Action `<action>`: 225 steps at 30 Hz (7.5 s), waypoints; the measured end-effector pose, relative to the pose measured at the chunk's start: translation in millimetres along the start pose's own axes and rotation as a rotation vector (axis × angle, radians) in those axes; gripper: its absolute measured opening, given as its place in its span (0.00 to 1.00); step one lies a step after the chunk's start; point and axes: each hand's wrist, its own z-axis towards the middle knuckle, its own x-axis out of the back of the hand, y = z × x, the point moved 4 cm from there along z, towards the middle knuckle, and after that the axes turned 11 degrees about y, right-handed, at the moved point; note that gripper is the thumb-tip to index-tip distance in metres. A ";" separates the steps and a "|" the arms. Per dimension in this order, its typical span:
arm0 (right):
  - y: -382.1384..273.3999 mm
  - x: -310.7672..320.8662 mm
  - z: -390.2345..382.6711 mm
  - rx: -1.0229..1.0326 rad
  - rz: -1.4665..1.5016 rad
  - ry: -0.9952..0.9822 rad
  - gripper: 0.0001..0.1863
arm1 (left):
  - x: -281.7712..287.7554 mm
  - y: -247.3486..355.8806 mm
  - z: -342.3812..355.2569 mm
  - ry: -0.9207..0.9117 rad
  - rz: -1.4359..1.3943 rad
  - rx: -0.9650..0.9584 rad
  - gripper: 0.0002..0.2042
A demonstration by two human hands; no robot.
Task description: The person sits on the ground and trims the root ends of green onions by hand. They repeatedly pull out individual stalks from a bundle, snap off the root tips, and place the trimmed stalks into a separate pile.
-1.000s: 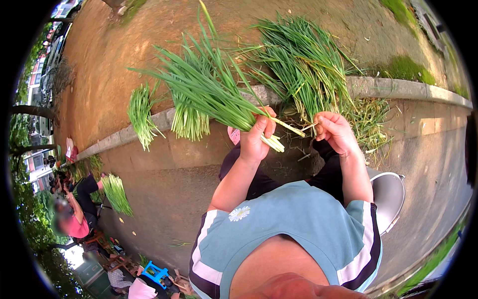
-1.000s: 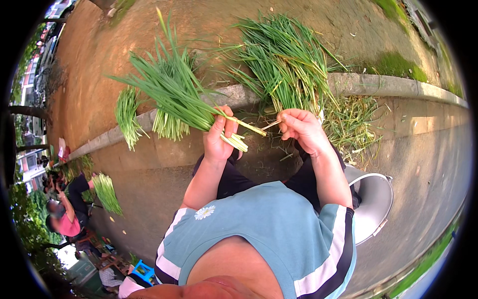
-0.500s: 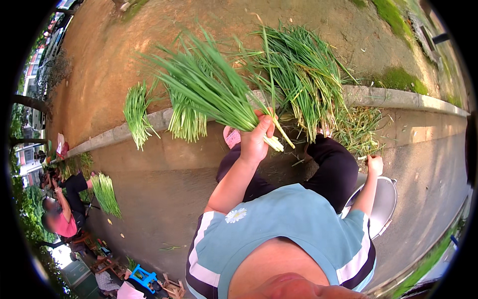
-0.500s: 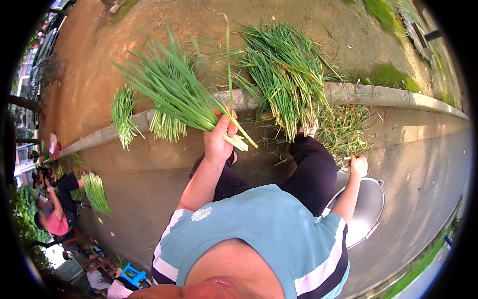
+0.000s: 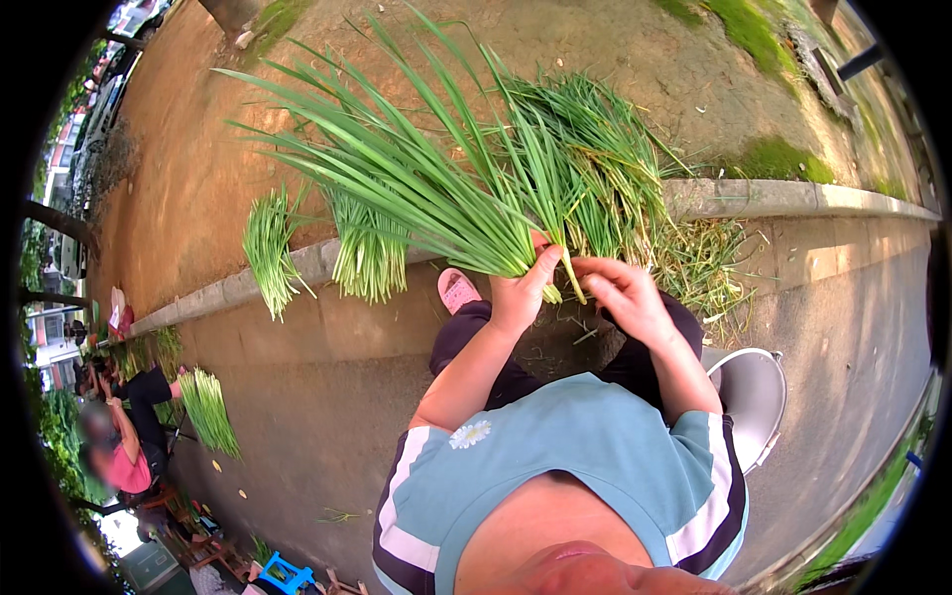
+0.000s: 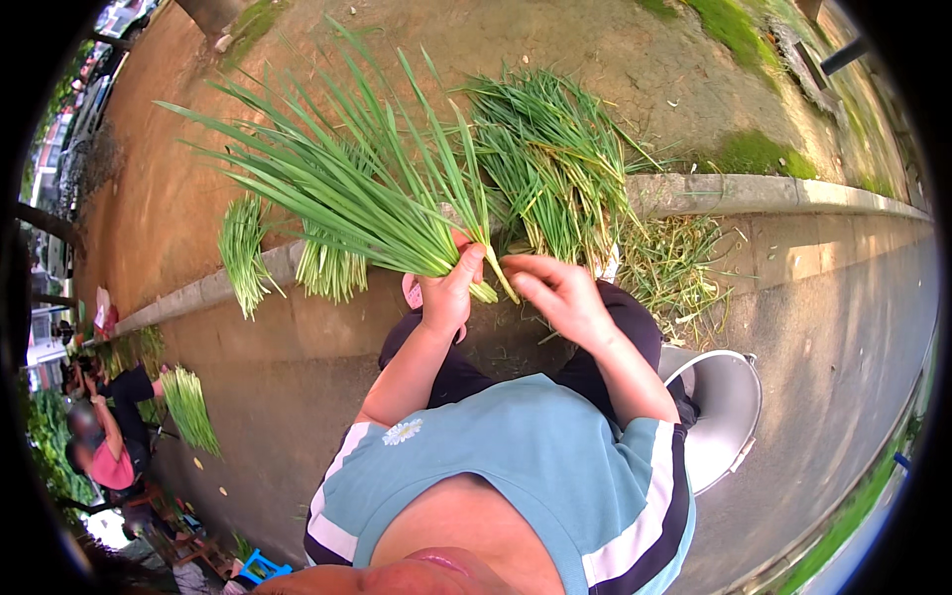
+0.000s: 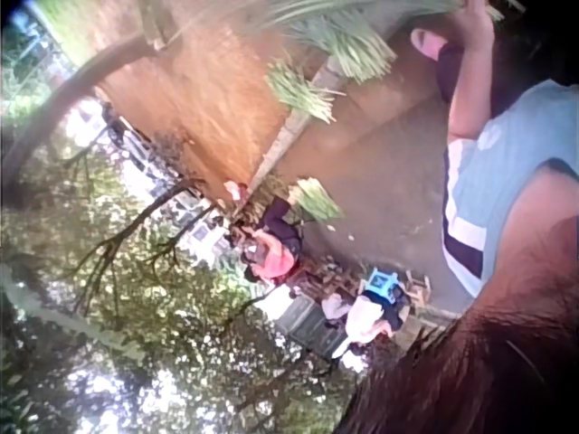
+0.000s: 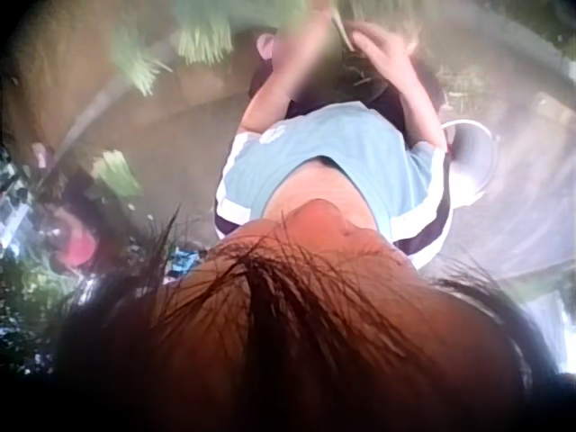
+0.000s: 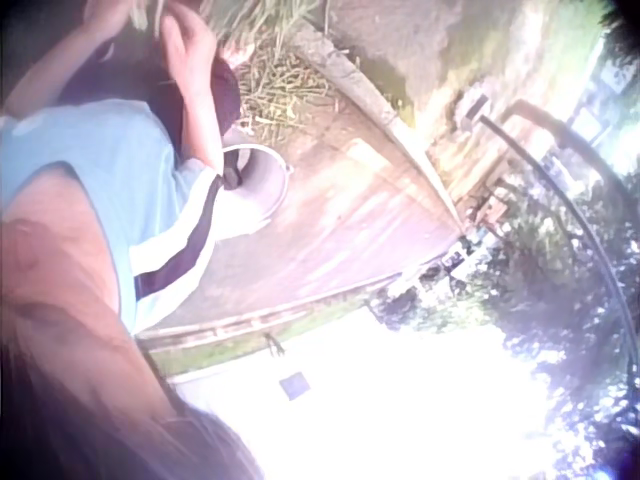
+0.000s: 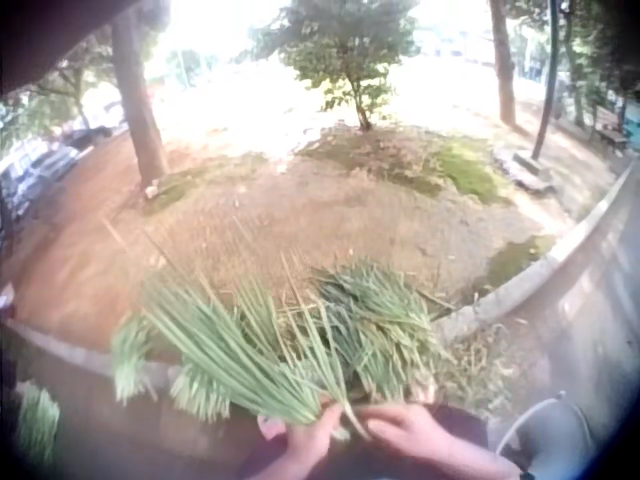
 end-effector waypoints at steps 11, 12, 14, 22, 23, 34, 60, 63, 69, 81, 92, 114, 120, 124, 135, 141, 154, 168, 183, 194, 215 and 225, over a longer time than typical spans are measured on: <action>10.8 -26.8 -10.6 -0.067 0.287 0.009 0.11 | 7.7 1.4 -4.4 -0.082 -0.015 0.031 0.08; 10.1 -24.7 -12.0 -0.032 0.359 0.058 0.10 | 4.3 3.8 -4.1 -0.117 -0.082 0.051 0.09; 7.8 -22.4 -14.3 0.043 0.502 0.157 0.10 | 5.1 -0.5 -5.8 -0.099 -0.279 0.111 0.10; 1.3 -23.7 -4.9 0.469 0.276 0.310 0.08 | 3.0 -7.6 -8.6 -0.188 -0.342 0.112 0.07; -0.6 -24.0 -1.5 0.447 0.271 0.309 0.08 | 1.5 -8.0 -9.4 -0.206 -0.330 0.116 0.07; 8.5 -27.8 3.9 0.294 0.382 0.193 0.09 | -0.4 -5.3 -13.6 -0.232 -0.180 0.351 0.08; -1.8 30.8 1.1 0.119 0.532 0.262 0.09 | 23.1 -8.0 -3.6 -0.009 -0.054 0.346 0.06; -1.9 33.3 0.9 0.164 0.504 0.269 0.09 | 22.2 -8.6 -2.1 -0.027 0.033 0.322 0.05; -4.6 37.0 -0.9 0.199 0.440 0.256 0.10 | 17.3 -9.3 0.7 -0.065 -0.014 0.306 0.04; -5.2 39.7 -0.2 0.199 0.380 0.258 0.10 | 20.7 -16.1 -0.1 -0.091 -0.167 0.467 0.04; 6.1 27.8 9.3 0.183 0.197 0.196 0.11 | 11.2 -8.2 -4.2 -0.098 0.274 0.165 0.02; 36.0 -3.3 5.3 -0.007 0.072 0.128 0.05 | 2.6 -9.3 -8.1 -0.206 0.297 0.206 0.04; 37.3 -4.7 9.2 -0.266 0.429 -0.103 0.06 | -0.4 -14.4 -8.7 -0.239 0.033 0.528 0.08; 43.3 -8.0 8.0 -0.322 0.522 -0.117 0.08 | 1.2 -17.2 -7.4 -0.191 -0.048 0.570 0.08; 41.6 -15.9 -3.8 -0.431 0.904 -0.125 0.14 | 4.2 -11.2 -4.3 -0.056 0.051 0.344 0.05; 38.1 -9.0 -5.3 -0.371 1.146 -0.168 0.12 | 18.2 -10.5 5.7 0.177 -0.171 0.364 0.03; 3.8 143.8 -26.3 0.268 1.183 0.443 0.09 | 32.9 -8.3 13.9 0.283 -0.107 0.209 0.03; 29.5 308.5 -169.7 0.463 0.854 1.146 0.13 | -58.2 -15.5 15.0 0.038 0.015 0.282 0.05; 13.2 203.2 -165.0 0.272 0.579 0.633 0.15 | -254.9 -19.2 -34.0 -0.506 0.196 0.353 0.09; -7.1 157.6 -123.3 0.495 0.233 0.568 0.06 | -174.4 -6.9 -85.5 -0.511 0.140 0.535 0.07; -19.1 115.4 -100.0 0.361 0.038 0.380 0.04 | -101.9 30.4 -95.4 -0.429 -0.033 0.633 0.07; 126.8 240.9 -74.3 -0.218 -0.510 0.643 0.24 | -70.6 75.3 -90.4 -0.456 -0.093 0.535 0.09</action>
